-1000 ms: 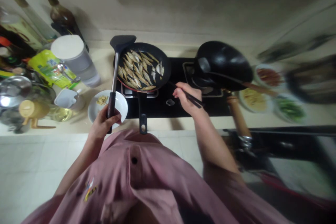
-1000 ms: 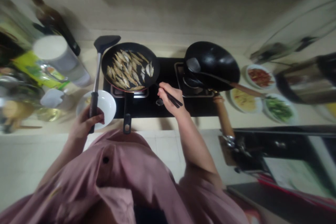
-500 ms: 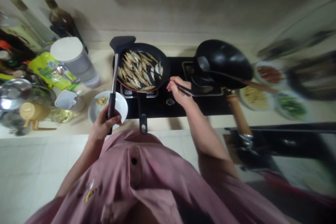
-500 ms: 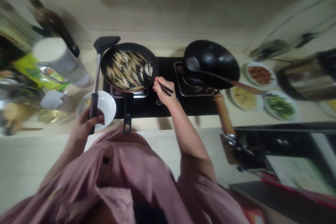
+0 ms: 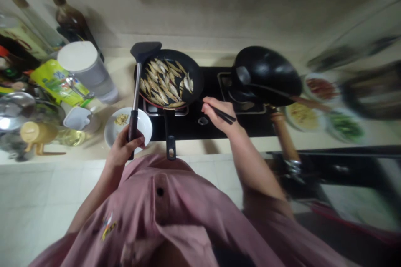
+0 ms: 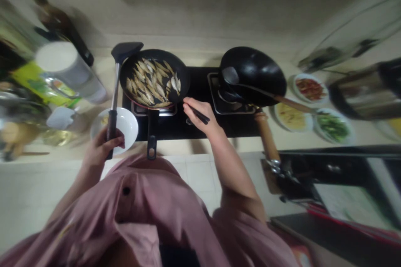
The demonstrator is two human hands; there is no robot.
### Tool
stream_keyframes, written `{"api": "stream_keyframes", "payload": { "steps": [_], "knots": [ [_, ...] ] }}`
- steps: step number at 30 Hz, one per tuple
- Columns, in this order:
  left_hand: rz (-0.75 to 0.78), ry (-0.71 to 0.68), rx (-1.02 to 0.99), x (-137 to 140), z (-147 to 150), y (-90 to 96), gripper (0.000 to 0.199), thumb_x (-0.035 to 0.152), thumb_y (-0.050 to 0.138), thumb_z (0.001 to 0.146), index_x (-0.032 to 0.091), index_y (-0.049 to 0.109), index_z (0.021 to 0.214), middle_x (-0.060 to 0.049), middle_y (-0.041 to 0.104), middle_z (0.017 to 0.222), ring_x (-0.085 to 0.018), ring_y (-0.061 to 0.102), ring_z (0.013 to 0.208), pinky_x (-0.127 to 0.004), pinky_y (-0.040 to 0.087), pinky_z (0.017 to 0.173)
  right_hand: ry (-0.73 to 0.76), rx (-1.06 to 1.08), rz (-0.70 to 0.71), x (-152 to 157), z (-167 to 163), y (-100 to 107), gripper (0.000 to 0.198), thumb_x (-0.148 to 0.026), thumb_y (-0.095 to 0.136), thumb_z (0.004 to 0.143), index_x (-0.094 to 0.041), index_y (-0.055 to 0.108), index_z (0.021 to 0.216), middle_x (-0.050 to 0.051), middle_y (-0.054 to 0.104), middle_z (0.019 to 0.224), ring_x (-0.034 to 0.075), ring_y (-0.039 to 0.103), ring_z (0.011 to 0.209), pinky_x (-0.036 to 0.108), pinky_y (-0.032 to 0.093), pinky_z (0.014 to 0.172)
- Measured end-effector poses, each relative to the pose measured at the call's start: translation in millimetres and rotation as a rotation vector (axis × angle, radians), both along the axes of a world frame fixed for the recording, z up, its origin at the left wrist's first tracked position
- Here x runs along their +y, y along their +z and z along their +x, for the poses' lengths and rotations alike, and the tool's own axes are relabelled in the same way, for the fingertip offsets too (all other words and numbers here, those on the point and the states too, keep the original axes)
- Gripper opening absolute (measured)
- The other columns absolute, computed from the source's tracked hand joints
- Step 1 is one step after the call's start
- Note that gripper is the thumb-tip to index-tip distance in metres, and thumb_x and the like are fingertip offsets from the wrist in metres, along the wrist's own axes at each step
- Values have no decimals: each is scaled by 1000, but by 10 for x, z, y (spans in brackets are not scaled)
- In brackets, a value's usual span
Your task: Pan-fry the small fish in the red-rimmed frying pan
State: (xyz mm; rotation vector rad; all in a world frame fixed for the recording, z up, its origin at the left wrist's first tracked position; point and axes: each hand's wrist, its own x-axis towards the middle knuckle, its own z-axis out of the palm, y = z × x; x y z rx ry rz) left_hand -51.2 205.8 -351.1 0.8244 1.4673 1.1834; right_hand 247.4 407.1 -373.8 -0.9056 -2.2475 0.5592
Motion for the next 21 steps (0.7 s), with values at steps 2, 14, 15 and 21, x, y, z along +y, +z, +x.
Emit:
{"api": "stream_keyframes", "payload": {
  "steps": [2,14,15,21],
  "knots": [
    [-3,3,-1,-3,-1,-8,22,29,79,75,16,63,83,1,67,68,-13,63,63,-26,48,64,-136,70,-61,2,8,-49,28,-44,48,100,-22,66,105,1,71,73,15,68,60,27,56,61],
    [-2,3,7,-23,-16,-26,22,29,79,75,16,64,84,0,68,70,-14,64,64,-26,48,66,-292,89,-165,135,-232,-178,36,-54,44,98,-22,60,99,-1,66,61,14,63,51,24,52,55],
    [-5,7,9,-24,-19,-24,22,30,79,75,16,64,84,0,68,70,-14,64,64,-26,48,66,-287,76,-159,143,-245,-172,35,-53,43,99,-22,60,100,-1,67,62,14,63,52,24,51,55],
    [-6,13,18,-13,-14,-1,21,30,78,75,17,64,83,0,68,68,-14,63,63,-26,47,65,-271,23,-128,212,-312,-156,36,-52,43,99,-21,61,101,1,67,64,16,65,57,27,51,61]
  ]
}}
